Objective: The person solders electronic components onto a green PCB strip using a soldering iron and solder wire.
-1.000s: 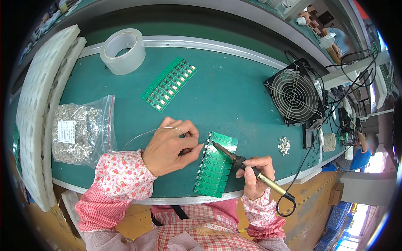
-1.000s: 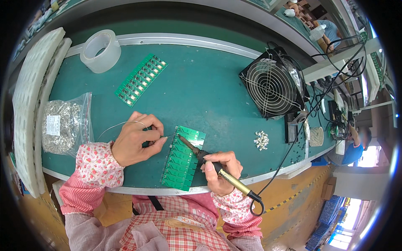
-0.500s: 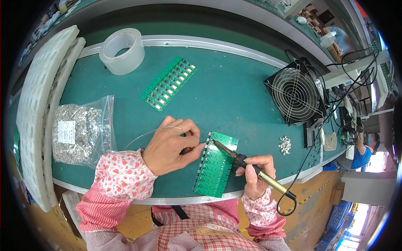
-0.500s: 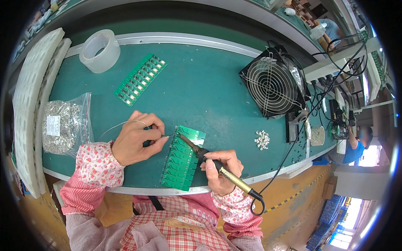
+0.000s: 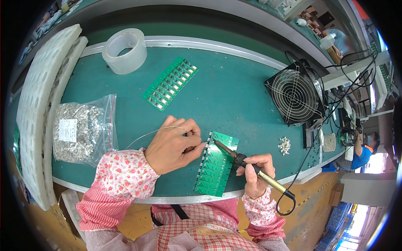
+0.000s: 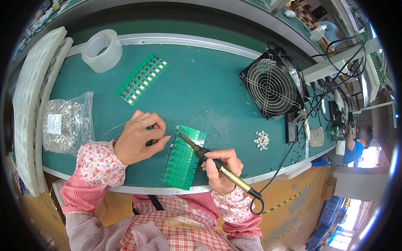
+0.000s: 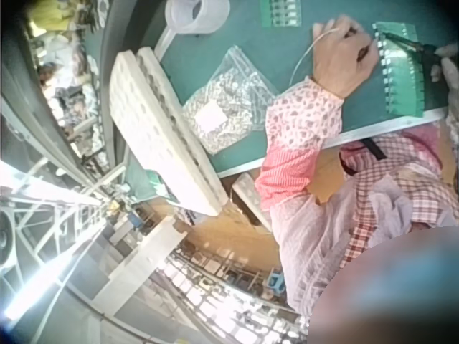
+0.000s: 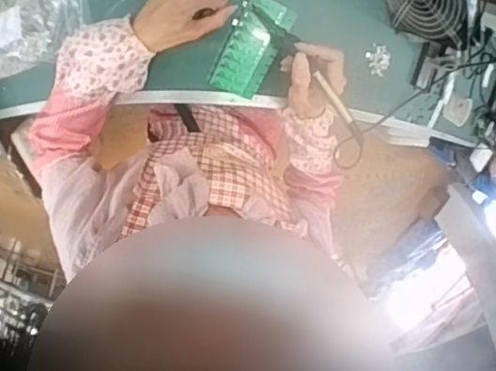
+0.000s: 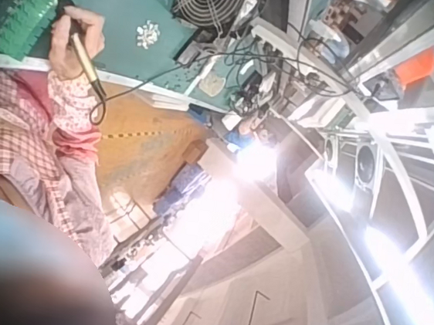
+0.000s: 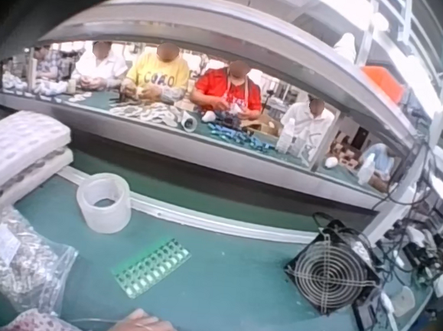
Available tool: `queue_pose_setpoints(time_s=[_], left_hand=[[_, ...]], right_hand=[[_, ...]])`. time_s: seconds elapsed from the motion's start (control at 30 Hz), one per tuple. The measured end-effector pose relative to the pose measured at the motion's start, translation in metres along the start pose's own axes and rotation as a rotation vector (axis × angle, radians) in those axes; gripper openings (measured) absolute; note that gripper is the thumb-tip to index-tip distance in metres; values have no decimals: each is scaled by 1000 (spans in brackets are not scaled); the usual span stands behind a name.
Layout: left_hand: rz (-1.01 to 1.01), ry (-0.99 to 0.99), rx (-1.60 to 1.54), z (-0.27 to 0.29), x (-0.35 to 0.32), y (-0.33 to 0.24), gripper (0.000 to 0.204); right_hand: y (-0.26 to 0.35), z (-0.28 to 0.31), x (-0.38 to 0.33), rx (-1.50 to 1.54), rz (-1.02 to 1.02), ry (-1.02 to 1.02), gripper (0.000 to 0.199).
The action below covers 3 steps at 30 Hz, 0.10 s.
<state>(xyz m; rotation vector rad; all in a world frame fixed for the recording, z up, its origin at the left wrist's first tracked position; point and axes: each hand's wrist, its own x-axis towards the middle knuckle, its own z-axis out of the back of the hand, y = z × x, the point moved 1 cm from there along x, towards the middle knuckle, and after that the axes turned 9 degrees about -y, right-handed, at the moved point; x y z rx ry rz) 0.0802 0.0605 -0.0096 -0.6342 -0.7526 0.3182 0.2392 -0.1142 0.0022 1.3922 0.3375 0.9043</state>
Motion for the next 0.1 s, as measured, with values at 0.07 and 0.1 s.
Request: queue_pose_setpoints(time_s=[0.07, 0.1], left_hand=[[6, 6, 5, 2, -1, -1, 17], [10, 10, -7, 1, -1, -1, 16]], right_hand=[[0, 0, 0, 5, -14, 1, 11], [0, 1, -1, -9, -6, 7, 12]])
